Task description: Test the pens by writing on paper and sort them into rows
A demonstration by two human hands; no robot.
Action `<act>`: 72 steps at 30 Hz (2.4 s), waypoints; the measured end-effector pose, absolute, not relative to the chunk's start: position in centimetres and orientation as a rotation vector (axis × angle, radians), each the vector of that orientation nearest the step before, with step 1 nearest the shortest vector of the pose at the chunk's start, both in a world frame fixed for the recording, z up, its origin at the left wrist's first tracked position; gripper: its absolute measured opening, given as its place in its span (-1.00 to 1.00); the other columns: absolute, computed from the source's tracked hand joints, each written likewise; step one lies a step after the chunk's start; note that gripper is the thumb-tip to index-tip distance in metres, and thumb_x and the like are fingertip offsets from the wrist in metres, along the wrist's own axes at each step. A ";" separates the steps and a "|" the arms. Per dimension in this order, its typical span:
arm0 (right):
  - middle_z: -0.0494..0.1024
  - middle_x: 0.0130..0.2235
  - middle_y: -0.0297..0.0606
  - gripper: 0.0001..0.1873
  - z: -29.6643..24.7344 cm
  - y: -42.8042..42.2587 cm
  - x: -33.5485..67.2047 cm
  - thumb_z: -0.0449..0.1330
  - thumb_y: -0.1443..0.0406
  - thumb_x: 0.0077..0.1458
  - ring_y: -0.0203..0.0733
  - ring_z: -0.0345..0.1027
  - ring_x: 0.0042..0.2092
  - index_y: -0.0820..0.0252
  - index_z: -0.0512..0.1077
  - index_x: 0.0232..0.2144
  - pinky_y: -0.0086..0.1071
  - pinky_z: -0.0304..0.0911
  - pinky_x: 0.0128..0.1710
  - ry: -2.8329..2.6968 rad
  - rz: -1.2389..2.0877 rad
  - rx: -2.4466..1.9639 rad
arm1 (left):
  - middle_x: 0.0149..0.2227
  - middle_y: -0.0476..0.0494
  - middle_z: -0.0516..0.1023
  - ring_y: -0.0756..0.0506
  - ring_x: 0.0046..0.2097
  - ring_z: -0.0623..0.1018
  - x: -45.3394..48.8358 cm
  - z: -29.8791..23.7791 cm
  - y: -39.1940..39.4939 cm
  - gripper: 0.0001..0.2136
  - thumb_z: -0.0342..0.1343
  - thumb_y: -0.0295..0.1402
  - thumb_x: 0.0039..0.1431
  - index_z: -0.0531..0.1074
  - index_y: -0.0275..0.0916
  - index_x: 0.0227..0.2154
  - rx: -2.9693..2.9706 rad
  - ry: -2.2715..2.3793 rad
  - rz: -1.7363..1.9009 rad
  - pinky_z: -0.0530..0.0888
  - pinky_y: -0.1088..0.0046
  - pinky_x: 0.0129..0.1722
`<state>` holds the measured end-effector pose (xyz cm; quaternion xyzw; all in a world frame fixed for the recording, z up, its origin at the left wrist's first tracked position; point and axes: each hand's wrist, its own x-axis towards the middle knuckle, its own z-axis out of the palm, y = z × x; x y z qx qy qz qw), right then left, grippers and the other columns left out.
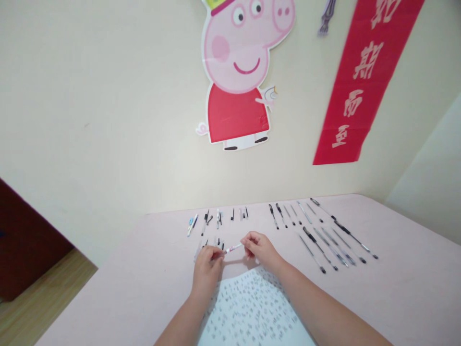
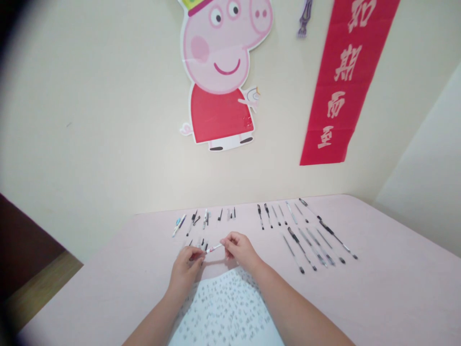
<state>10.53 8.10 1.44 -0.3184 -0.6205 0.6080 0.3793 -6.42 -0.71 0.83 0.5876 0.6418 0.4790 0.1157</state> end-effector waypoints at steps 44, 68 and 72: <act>0.37 -0.64 -0.40 -0.58 1.6 7.9 10.5 0.15 -0.04 -0.06 -0.38 0.18 -0.61 0.22 0.29 -0.53 -0.48 0.08 -0.58 -1.631 1.495 -0.747 | -0.43 -0.10 0.45 -0.11 -0.33 0.44 -6.0 1.4 -0.9 -0.91 0.04 -0.45 -0.09 0.44 -0.23 -0.50 1.713 1.855 1.393 0.36 0.36 -0.32; 0.31 -0.66 -0.46 -0.56 1.4 8.1 10.4 0.18 -0.07 -0.11 -0.41 0.14 -0.63 0.20 0.29 -0.52 -0.49 0.07 -0.60 -1.568 1.502 -0.759 | -0.46 -0.07 0.46 -0.08 -0.39 0.43 -6.0 1.2 -0.8 -0.92 0.08 -0.43 -0.11 0.45 -0.23 -0.50 1.681 1.828 1.389 0.34 0.40 -0.39; 0.32 -0.66 -0.45 -0.56 1.3 8.5 10.3 0.21 -0.05 -0.13 -0.40 0.15 -0.64 0.21 0.30 -0.53 -0.50 0.07 -0.62 -1.444 1.558 -0.737 | -0.43 -0.11 0.48 -0.10 -0.38 0.44 -5.9 1.0 -0.7 -0.87 0.11 -0.37 -0.06 0.48 -0.24 -0.41 1.706 1.830 1.358 0.35 0.37 -0.38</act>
